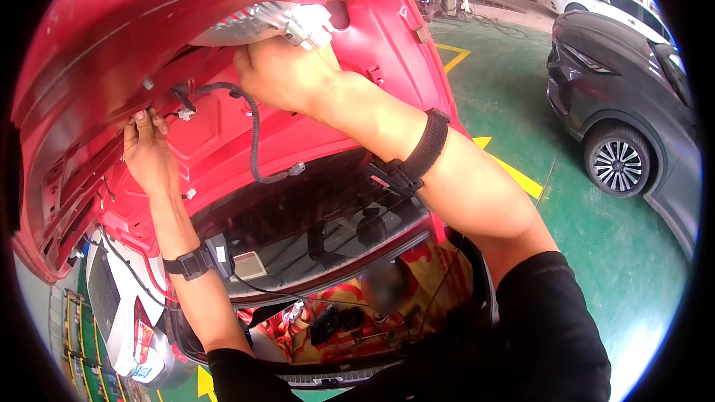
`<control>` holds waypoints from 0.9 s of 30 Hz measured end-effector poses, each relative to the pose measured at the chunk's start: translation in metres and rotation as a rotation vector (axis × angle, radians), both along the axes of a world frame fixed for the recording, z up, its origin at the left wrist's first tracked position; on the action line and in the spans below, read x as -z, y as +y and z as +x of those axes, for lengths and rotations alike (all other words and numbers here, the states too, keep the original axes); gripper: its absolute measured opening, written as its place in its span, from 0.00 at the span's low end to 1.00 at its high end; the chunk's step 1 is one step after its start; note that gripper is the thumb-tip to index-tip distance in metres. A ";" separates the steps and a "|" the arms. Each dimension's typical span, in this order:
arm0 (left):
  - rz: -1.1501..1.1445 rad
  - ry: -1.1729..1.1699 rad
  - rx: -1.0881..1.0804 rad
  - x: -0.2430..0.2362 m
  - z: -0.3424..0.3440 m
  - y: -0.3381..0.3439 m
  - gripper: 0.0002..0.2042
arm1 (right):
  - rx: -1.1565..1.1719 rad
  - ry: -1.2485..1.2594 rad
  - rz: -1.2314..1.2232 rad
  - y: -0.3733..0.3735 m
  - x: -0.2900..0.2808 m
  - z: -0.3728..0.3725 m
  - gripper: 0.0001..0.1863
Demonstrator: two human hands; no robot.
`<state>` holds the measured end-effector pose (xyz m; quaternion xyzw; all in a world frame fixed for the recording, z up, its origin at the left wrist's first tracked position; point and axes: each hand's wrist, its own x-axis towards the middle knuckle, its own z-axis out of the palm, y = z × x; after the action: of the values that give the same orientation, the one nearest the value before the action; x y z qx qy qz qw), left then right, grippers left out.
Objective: The person uses a screwdriver and a wrench to remove and work on components inside a car trunk lid, including handling a small white connector and a black cable.
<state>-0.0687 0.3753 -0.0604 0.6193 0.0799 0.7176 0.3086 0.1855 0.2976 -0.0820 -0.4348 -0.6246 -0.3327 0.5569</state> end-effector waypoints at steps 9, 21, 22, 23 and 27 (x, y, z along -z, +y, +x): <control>-0.064 -0.025 -0.011 0.010 0.003 -0.004 0.06 | 0.009 -0.015 -0.158 0.005 -0.005 -0.003 0.09; -0.076 -0.050 -0.008 0.020 0.005 -0.005 0.08 | -0.040 0.185 -0.168 0.010 -0.009 -0.016 0.17; -0.088 -0.052 -0.051 0.023 0.009 -0.011 0.09 | -0.022 0.171 -0.151 0.011 -0.009 -0.013 0.18; -0.100 -0.054 -0.094 0.027 0.014 -0.016 0.09 | -0.017 0.170 -0.152 0.012 -0.008 -0.009 0.18; -0.062 -0.058 -0.239 0.059 0.025 -0.042 0.11 | -0.005 0.060 -0.115 0.009 -0.002 0.004 0.19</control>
<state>-0.0439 0.3329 -0.1198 0.5743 0.1662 0.7641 0.2422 0.1896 0.3063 -0.0804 -0.4742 -0.6269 -0.2819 0.5502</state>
